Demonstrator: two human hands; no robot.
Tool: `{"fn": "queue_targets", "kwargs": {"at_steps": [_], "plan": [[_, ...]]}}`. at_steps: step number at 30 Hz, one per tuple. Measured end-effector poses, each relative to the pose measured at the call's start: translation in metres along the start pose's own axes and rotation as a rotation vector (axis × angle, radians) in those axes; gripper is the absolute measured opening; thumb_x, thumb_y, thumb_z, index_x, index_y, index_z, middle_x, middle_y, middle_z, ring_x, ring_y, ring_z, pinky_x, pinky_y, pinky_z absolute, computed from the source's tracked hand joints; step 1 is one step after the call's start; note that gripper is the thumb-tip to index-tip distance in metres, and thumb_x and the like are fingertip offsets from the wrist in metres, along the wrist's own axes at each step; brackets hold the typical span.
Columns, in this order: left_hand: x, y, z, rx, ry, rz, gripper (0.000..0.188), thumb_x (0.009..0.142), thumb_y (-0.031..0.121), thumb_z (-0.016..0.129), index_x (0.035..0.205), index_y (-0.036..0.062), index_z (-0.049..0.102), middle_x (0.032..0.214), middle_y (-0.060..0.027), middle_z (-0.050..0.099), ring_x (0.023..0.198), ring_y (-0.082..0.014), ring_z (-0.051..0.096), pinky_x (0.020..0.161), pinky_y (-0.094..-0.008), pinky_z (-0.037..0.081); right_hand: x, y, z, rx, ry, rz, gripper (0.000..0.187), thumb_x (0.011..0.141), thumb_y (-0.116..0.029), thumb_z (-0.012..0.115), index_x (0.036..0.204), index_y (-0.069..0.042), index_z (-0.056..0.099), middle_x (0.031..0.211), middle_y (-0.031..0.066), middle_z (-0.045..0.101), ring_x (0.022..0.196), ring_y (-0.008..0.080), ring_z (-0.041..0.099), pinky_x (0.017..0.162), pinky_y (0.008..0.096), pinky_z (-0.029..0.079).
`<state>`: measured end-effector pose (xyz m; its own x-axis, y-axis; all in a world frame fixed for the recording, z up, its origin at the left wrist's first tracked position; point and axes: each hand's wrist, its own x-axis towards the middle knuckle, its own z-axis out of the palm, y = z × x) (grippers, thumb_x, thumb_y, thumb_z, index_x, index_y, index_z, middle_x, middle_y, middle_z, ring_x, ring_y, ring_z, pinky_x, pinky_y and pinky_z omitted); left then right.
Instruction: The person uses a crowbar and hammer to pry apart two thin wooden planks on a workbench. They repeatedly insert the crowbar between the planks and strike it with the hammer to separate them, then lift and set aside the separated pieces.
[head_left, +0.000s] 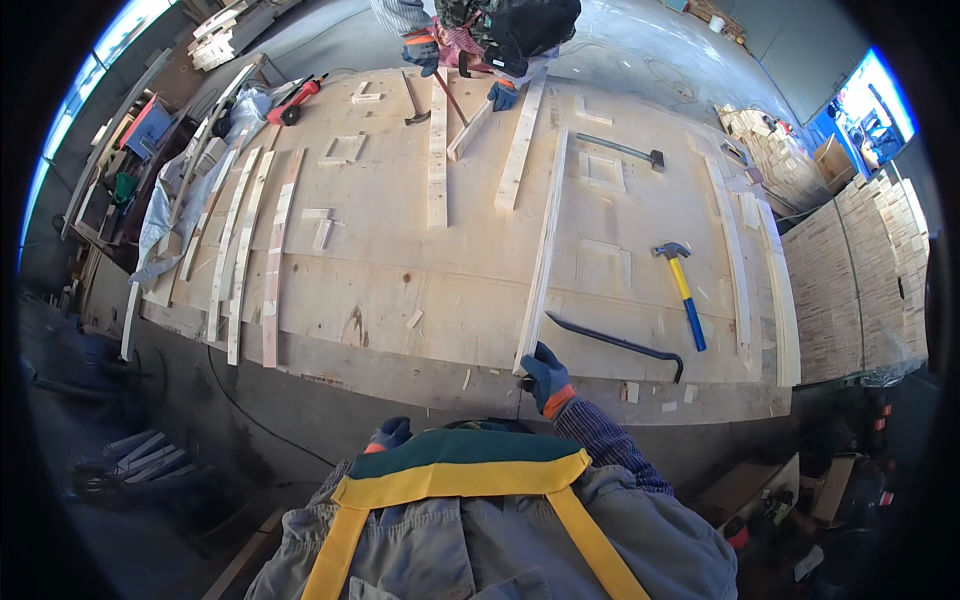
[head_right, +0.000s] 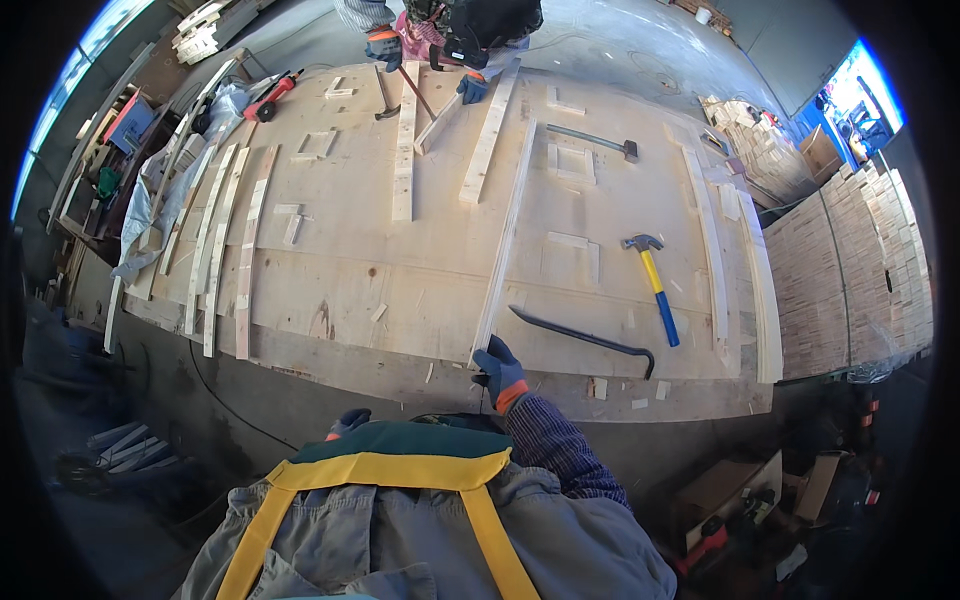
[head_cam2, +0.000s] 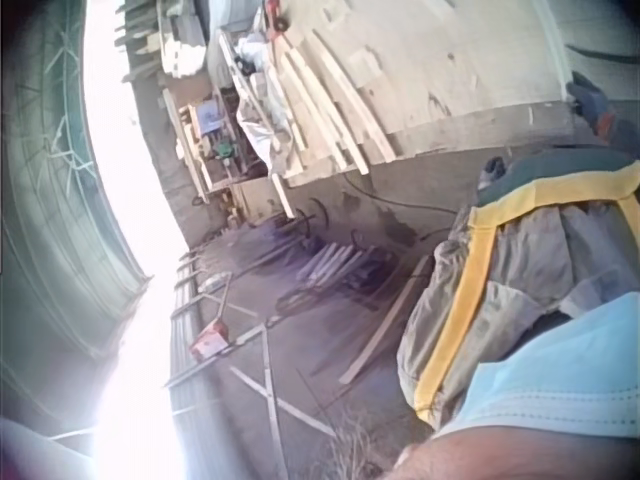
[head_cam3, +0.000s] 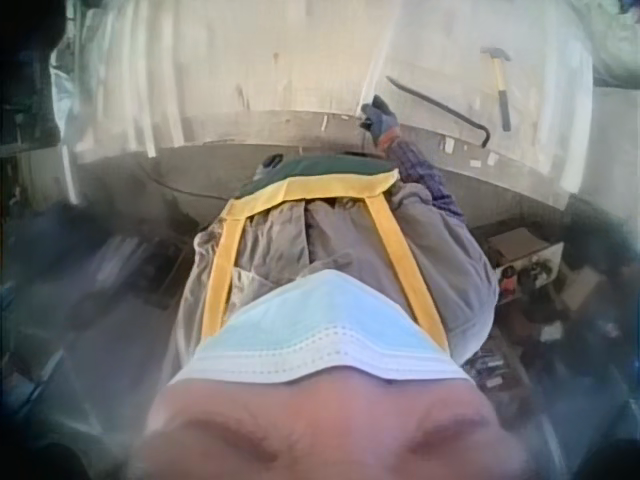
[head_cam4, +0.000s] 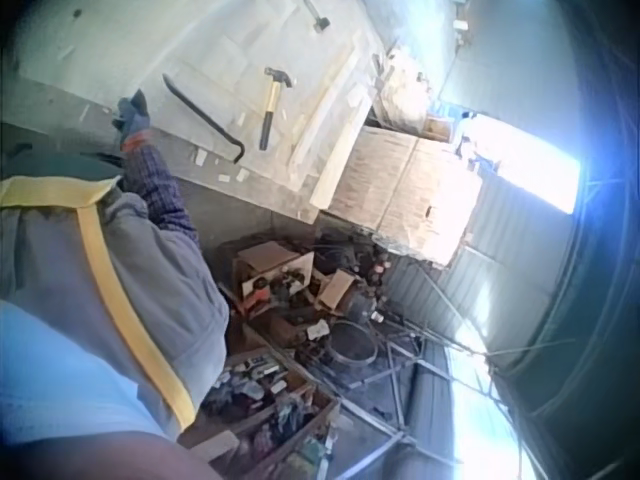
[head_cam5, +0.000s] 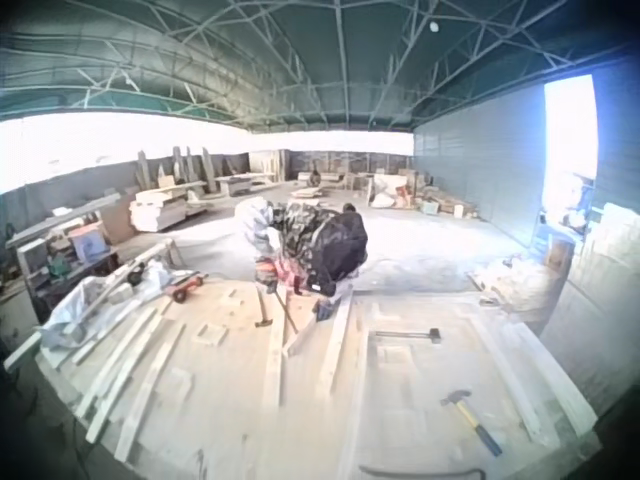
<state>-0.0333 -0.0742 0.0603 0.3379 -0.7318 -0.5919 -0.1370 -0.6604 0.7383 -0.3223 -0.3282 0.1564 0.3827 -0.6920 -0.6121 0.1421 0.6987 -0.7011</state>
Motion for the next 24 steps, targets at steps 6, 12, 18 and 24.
{"fn": "queue_targets", "kwargs": {"at_steps": [6,12,18,24], "plan": [[-0.007,0.153,0.007,-0.166,-0.357,0.060,0.046,0.092,0.037,0.054,0.127,0.0079,0.051,0.106,-0.0120,0.063,0.087,-0.0176,0.061,0.074,-0.0310,0.050,-0.064,0.048,0.034,0.088,-0.050,0.027,0.060,0.078,-0.026,0.069,0.133,-0.020,0.047,0.115,0.0019,0.057,0.092,0.0178,0.056,0.071,0.0344,0.047],[-0.021,0.212,0.058,-0.290,-0.555,0.012,0.051,0.088,0.040,0.057,0.127,0.0080,0.051,0.110,-0.0125,0.061,0.093,-0.0216,0.060,0.085,-0.0369,0.049,-0.096,0.066,0.060,-0.111,-0.225,-0.001,0.060,0.079,-0.031,0.071,0.132,-0.017,0.046,0.109,0.0026,0.058,0.091,0.0171,0.057,0.072,0.0337,0.049],[0.002,0.183,0.063,-0.027,-0.501,0.195,0.041,0.083,0.028,0.062,0.113,0.0014,0.056,0.095,-0.0152,0.063,0.083,-0.0248,0.063,0.076,-0.0353,0.052,-0.087,0.070,0.055,-0.174,-0.329,-0.016,0.058,0.079,-0.030,0.072,0.130,-0.013,0.047,0.103,0.0072,0.060,0.086,0.0158,0.057,0.070,0.0309,0.051],[0.028,0.125,0.076,0.090,-0.101,0.062,0.042,0.082,0.030,0.063,0.115,0.0041,0.055,0.093,-0.0158,0.065,0.078,-0.0268,0.064,0.070,-0.0382,0.051,-0.053,0.085,-0.009,-0.505,-0.389,-0.170,0.065,0.079,-0.032,0.071,0.132,-0.007,0.045,0.116,0.0152,0.059,0.100,0.0260,0.059,0.080,0.0356,0.050]]}}
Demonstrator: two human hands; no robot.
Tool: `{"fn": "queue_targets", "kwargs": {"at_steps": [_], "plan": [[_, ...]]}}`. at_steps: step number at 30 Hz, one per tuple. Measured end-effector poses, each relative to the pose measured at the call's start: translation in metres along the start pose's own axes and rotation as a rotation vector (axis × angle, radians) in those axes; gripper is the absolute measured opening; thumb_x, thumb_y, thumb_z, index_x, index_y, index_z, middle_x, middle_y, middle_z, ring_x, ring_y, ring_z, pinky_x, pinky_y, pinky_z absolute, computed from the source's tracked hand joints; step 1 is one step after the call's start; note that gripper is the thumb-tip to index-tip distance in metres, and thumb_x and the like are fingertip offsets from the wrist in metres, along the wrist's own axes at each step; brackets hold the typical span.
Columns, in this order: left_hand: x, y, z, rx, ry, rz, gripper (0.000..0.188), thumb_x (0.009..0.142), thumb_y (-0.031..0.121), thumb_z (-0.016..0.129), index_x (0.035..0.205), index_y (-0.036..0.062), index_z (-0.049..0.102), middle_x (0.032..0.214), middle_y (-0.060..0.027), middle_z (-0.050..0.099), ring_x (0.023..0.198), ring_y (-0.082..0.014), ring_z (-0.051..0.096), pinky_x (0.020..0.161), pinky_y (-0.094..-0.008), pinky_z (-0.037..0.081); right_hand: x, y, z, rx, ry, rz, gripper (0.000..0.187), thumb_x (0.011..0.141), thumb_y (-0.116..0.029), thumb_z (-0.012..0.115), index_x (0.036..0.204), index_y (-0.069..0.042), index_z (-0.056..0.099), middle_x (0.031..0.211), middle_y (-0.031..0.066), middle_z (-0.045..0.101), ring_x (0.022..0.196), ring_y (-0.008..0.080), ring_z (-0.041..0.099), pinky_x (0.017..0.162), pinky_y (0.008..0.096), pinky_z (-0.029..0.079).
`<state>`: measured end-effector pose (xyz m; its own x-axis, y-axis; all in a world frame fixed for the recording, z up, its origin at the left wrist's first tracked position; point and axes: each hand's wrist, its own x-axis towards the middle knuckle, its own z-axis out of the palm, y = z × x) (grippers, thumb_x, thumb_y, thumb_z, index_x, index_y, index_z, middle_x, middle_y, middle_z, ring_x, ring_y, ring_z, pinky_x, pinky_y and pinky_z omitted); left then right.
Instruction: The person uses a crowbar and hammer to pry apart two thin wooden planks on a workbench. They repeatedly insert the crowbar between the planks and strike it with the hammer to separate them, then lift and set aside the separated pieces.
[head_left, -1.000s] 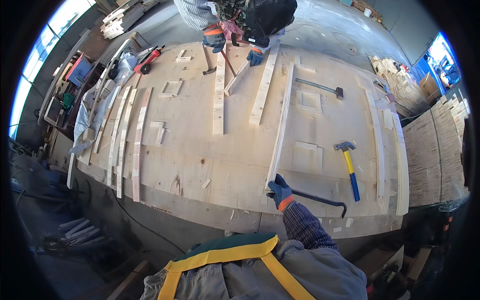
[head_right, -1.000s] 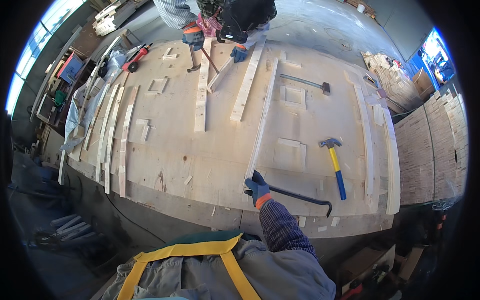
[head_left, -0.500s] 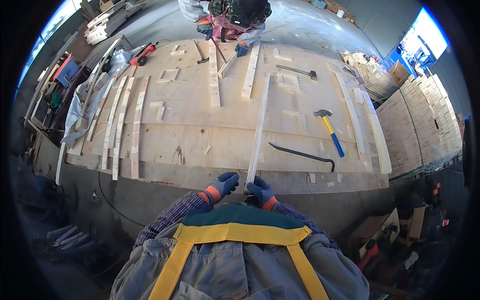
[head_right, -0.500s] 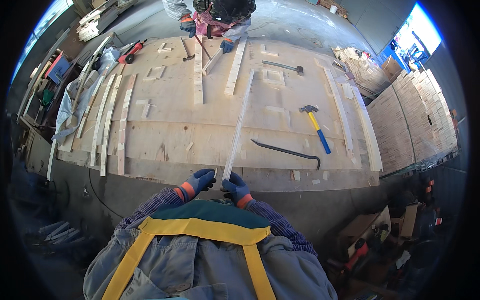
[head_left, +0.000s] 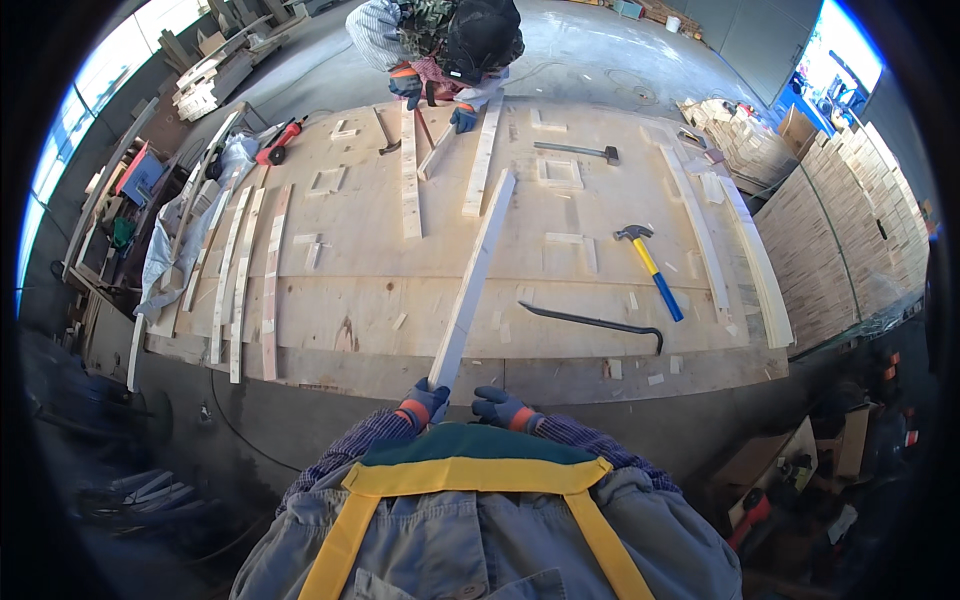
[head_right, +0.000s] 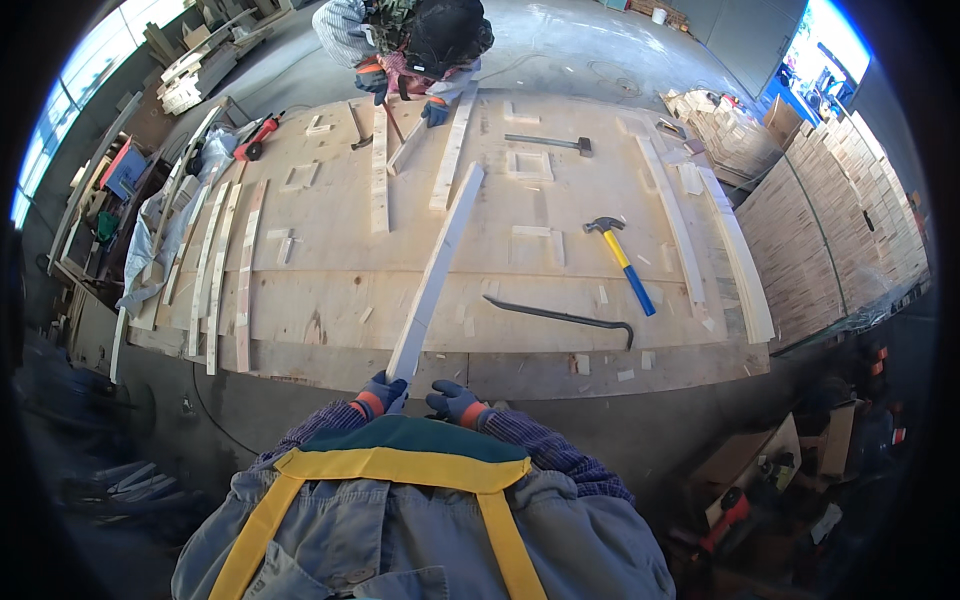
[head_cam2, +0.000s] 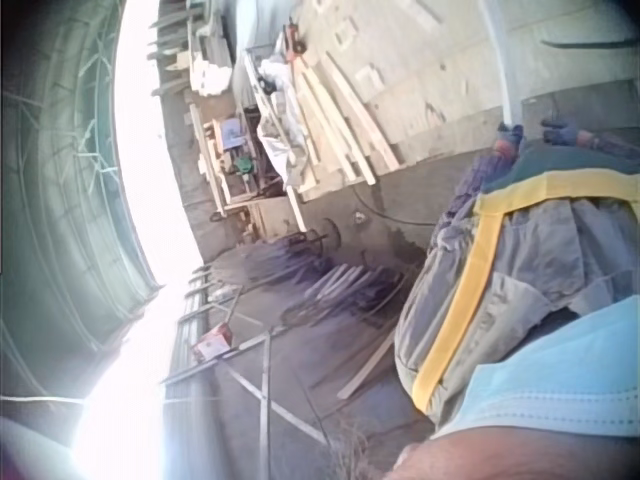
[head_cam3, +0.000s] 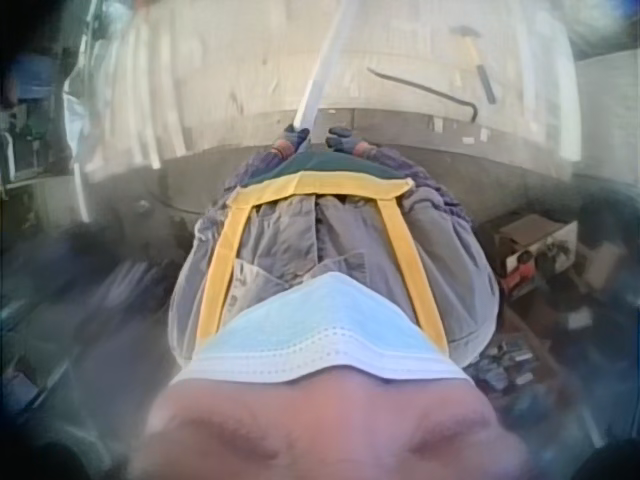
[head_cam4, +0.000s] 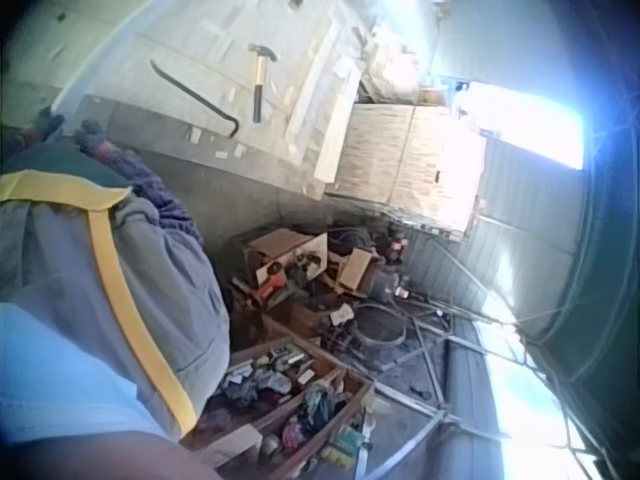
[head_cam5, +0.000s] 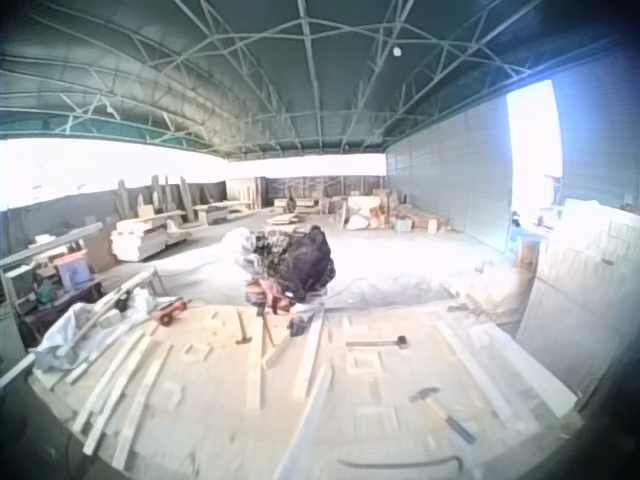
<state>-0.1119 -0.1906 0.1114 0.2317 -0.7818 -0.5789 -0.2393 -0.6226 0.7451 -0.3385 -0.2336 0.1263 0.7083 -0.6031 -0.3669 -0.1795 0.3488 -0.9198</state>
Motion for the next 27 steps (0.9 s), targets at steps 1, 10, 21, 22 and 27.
{"fn": "queue_targets", "kwargs": {"at_steps": [1,10,21,22,27], "plan": [[0.002,-0.009,-0.002,0.087,0.077,-0.011,0.044,0.082,0.030,0.063,0.116,0.0044,0.055,0.094,-0.0163,0.065,0.079,-0.0280,0.064,0.070,-0.0390,0.051,-0.001,0.009,-0.018,-0.282,0.076,-0.135,0.065,0.079,-0.033,0.070,0.132,-0.004,0.045,0.119,0.0165,0.058,0.103,0.0288,0.059,0.085,0.0372,0.049],[-0.089,-0.093,-0.019,0.334,0.308,0.038,0.050,0.085,0.037,0.055,0.131,0.0176,0.048,0.109,-0.0168,0.063,0.096,-0.0348,0.062,0.081,-0.0433,0.049,-0.031,0.005,-0.242,-1.004,0.601,0.535,0.062,0.082,-0.036,0.059,0.133,-0.006,0.041,0.135,0.0173,0.043,0.123,0.0350,0.042,0.101,0.0439,0.038],[-0.176,-0.125,-0.030,0.838,0.067,-0.032,0.045,0.090,0.037,0.044,0.131,0.0202,0.046,0.109,-0.0145,0.063,0.095,-0.0346,0.061,0.079,-0.0438,0.049,-0.011,0.034,-0.343,-1.247,0.474,0.617,0.040,0.086,-0.026,0.053,0.125,-0.018,0.050,0.126,0.0122,0.051,0.120,0.0303,0.047,0.100,0.0450,0.037],[-0.179,-0.123,-0.031,0.870,0.058,-0.013,0.044,0.090,0.037,0.043,0.131,0.0204,0.046,0.109,-0.0142,0.063,0.095,-0.0345,0.061,0.079,-0.0438,0.049,-0.008,0.032,-0.346,-1.203,0.459,0.652,0.039,0.085,-0.025,0.054,0.123,-0.018,0.051,0.126,0.0127,0.052,0.120,0.0307,0.048,0.099,0.0451,0.038],[-0.165,-0.106,-0.046,0.998,0.030,0.144,0.043,0.093,0.037,0.037,0.132,0.0216,0.045,0.109,-0.0132,0.063,0.095,-0.0344,0.060,0.078,-0.0440,0.049,-0.028,0.033,-0.327,-1.153,0.278,0.663,0.044,0.077,-0.019,0.063,0.120,-0.014,0.053,0.121,0.0163,0.054,0.115,0.0341,0.051,0.096,0.0442,0.042]]}}
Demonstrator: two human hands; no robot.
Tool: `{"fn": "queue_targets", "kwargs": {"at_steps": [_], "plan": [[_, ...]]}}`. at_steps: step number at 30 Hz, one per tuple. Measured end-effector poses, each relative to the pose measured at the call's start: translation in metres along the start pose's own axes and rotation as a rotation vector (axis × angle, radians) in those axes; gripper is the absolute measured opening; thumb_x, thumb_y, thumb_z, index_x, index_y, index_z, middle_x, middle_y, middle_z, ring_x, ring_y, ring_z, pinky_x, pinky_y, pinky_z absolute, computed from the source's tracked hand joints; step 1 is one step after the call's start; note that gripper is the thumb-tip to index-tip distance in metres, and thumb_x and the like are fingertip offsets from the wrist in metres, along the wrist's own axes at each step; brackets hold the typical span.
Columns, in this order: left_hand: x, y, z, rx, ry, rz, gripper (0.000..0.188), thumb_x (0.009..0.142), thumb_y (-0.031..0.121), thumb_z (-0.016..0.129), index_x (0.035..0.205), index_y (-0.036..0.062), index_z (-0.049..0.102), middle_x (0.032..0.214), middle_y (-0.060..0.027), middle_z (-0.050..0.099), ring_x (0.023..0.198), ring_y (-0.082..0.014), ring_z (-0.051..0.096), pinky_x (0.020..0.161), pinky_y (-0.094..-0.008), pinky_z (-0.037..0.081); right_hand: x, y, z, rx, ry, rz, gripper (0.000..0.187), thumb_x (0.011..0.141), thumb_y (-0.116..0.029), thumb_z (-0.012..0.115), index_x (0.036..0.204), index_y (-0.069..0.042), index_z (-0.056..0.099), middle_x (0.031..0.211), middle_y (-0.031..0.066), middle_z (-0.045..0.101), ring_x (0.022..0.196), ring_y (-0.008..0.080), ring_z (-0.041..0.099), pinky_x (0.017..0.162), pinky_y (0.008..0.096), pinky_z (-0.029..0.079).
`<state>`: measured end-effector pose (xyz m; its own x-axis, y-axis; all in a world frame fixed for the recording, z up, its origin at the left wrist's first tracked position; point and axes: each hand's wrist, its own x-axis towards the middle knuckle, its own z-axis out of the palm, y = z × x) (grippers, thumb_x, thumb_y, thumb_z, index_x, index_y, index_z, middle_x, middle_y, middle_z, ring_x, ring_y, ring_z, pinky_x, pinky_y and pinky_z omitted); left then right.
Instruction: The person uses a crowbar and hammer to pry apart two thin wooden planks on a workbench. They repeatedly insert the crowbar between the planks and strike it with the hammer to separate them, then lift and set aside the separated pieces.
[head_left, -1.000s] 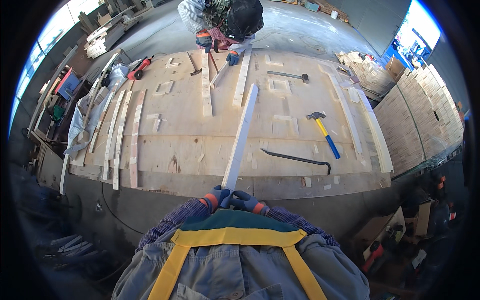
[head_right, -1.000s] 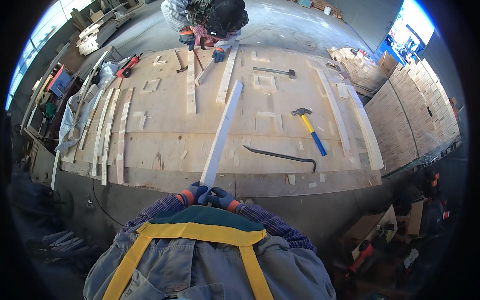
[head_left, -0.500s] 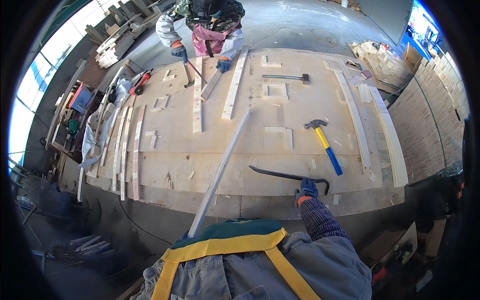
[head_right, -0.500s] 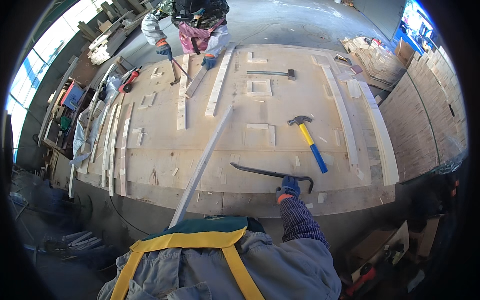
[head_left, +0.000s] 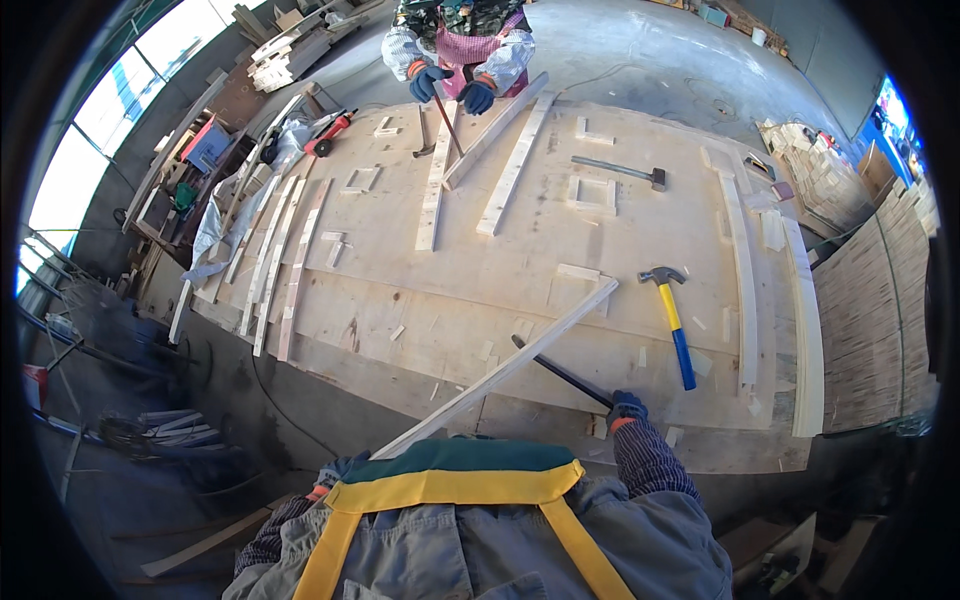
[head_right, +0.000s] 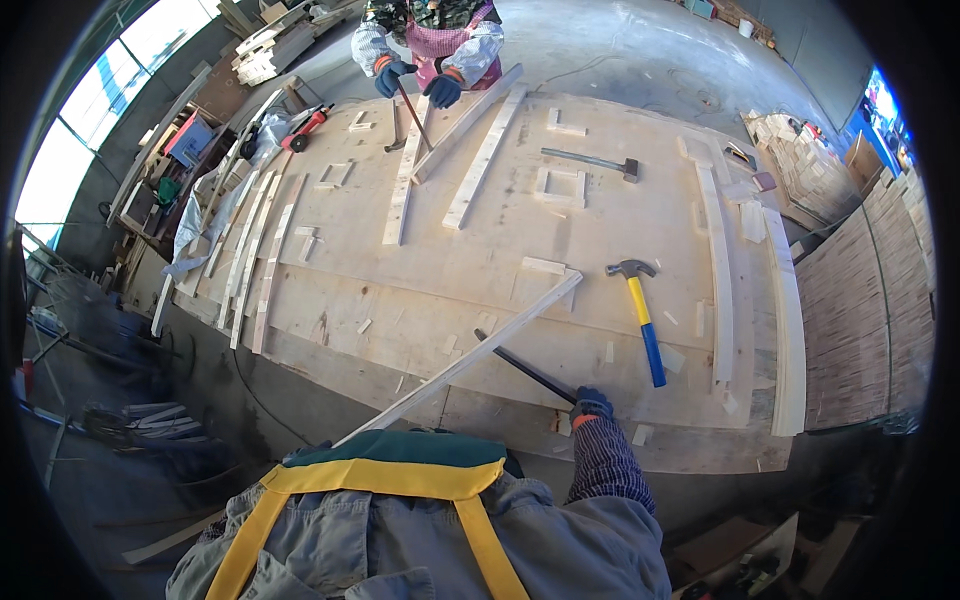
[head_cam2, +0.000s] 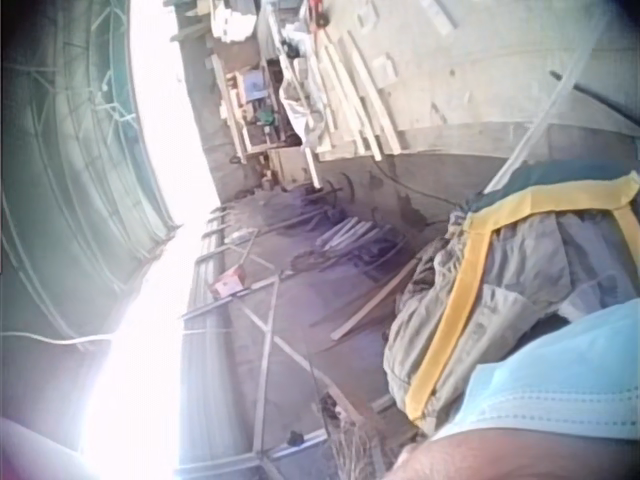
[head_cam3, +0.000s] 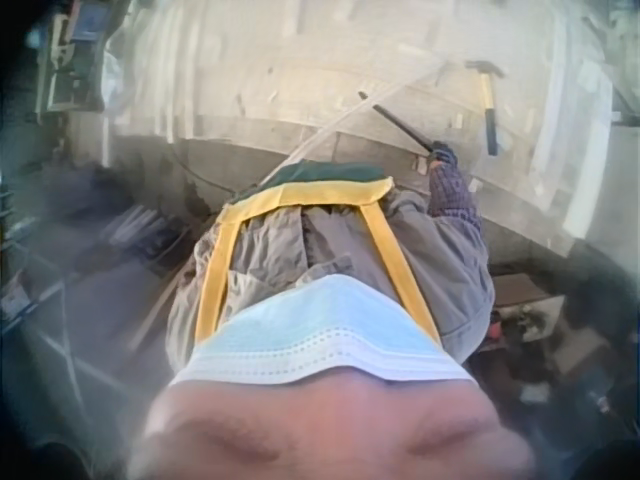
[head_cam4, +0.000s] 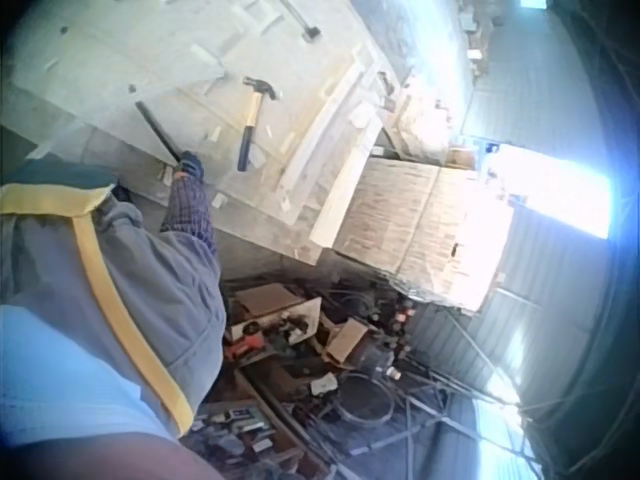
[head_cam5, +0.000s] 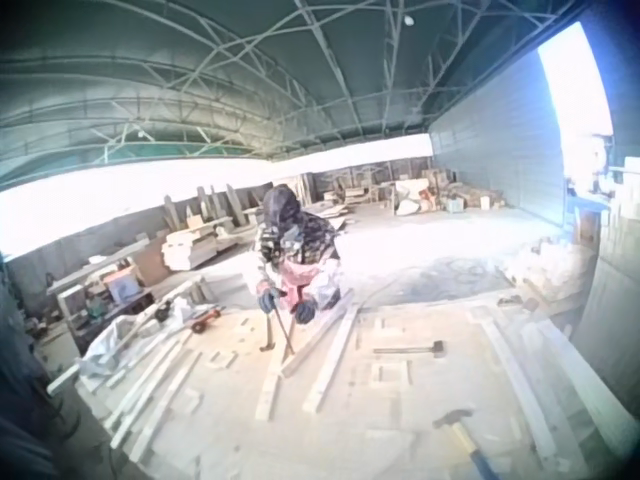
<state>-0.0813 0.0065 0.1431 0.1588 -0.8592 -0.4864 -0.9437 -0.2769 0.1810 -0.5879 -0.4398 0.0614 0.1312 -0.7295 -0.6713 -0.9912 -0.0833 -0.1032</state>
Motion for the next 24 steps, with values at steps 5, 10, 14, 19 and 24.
{"fn": "queue_targets", "kwargs": {"at_steps": [5,10,14,19,24], "plan": [[0.029,0.000,-0.030,0.010,-0.036,0.034,0.047,0.090,0.039,0.043,0.133,0.0208,0.043,0.106,-0.0137,0.062,0.093,-0.0356,0.060,0.078,-0.0465,0.048,-0.061,0.024,0.058,0.216,0.154,-0.167,0.023,0.079,-0.020,0.057,0.098,-0.009,0.065,0.099,0.0215,0.062,0.096,0.0391,0.058,0.082,0.0469,0.048],[0.057,0.002,-0.078,0.031,0.044,0.151,0.058,0.081,0.037,0.059,0.132,0.0153,0.043,0.101,-0.0150,0.062,0.090,-0.0357,0.060,0.079,-0.0461,0.047,-0.122,0.067,0.125,0.504,0.305,-0.047,0.022,0.080,-0.024,0.058,0.088,-0.007,0.067,0.084,0.0179,0.066,0.081,0.0390,0.062,0.070,0.0454,0.049],[0.098,-0.013,-0.106,0.031,0.062,0.239,0.062,0.076,0.032,0.065,0.131,0.0130,0.044,0.098,-0.0156,0.062,0.088,-0.0357,0.060,0.077,-0.0456,0.048,-0.171,0.091,0.167,0.644,0.255,0.156,0.024,0.079,-0.027,0.061,0.083,-0.004,0.068,0.067,0.0132,0.064,0.065,0.0281,0.062,0.058,0.0402,0.046],[0.138,-0.055,-0.110,0.030,0.012,0.305,0.059,0.077,0.030,0.064,0.130,0.0120,0.045,0.095,-0.0172,0.062,0.085,-0.0362,0.061,0.075,-0.0459,0.048,-0.218,0.074,0.207,1.144,0.449,0.204,0.027,0.081,-0.028,0.062,0.084,-0.002,0.069,0.063,0.0086,0.063,0.058,0.0164,0.058,0.054,0.0338,0.043],[0.207,-0.083,-0.101,0.114,-0.060,0.272,0.060,0.075,0.037,0.063,0.130,0.0200,0.044,0.103,-0.0121,0.062,0.090,-0.0331,0.061,0.077,-0.0471,0.047,-0.249,0.005,0.188,1.652,0.367,0.239,0.022,0.086,-0.025,0.059,0.089,-0.006,0.071,0.058,0.0038,0.056,0.055,0.0124,0.053,0.051,0.0286,0.041]]}}
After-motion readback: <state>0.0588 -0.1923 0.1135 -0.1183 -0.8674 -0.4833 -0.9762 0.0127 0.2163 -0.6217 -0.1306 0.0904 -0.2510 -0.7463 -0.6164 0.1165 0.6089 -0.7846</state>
